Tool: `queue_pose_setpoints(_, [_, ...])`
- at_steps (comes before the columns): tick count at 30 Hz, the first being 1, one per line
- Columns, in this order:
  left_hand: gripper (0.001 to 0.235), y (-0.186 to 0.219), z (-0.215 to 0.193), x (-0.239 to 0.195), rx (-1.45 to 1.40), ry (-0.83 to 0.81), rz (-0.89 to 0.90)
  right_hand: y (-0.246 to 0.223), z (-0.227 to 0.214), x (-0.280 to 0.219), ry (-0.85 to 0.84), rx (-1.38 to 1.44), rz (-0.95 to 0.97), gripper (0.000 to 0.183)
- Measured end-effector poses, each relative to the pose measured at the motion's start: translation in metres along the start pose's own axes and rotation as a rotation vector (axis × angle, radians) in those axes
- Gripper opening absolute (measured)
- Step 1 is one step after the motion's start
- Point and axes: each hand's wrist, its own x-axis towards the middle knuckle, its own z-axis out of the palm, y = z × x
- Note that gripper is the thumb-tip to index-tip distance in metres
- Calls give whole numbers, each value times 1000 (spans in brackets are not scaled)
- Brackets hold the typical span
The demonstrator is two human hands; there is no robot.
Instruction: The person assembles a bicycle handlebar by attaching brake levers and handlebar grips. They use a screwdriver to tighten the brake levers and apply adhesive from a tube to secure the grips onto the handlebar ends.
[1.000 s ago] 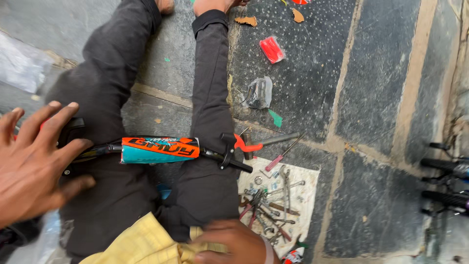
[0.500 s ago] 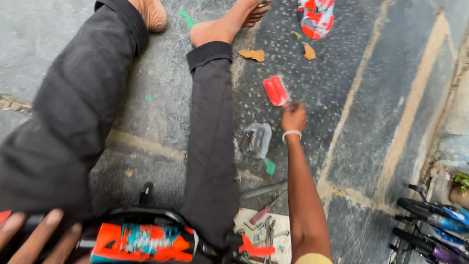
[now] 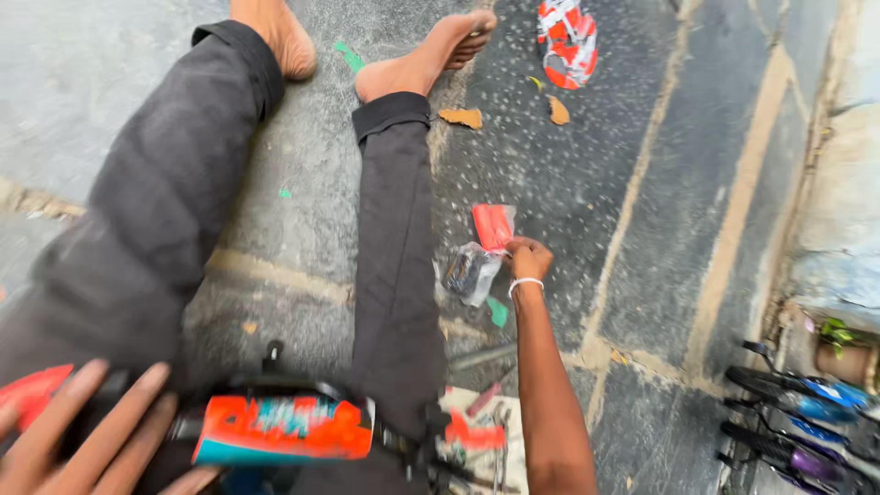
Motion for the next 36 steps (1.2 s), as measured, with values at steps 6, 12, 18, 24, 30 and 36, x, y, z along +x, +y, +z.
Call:
queue_pose_setpoints(6, [64,66,-18,44,142,-286,-102,-70,-92,-123,-81,135,-107,16])
queue_pose_setpoints(12, [63,76,-18,29,55,-263,-123,-147,-163,-259,-173,193,-370,26])
queue_pose_setpoints(18, [66,84,-39,-2,18,-333,-17,-209,-188,-407,-298,203,-528,28])
queue_pose_setpoints(24, [58,146,-92,-10,-189,153,53,-232,-180,-522,-472,167,-606,40])
queue_pose_setpoints(30, [51,188,-100,-1,-981,-752,-88,-218,-152,-559,-612,390,-556,50])
queue_pose_setpoints(36, [27,206,-55,-30,-1736,-703,-531,-143,-117,-552,-340,180,-588,18])
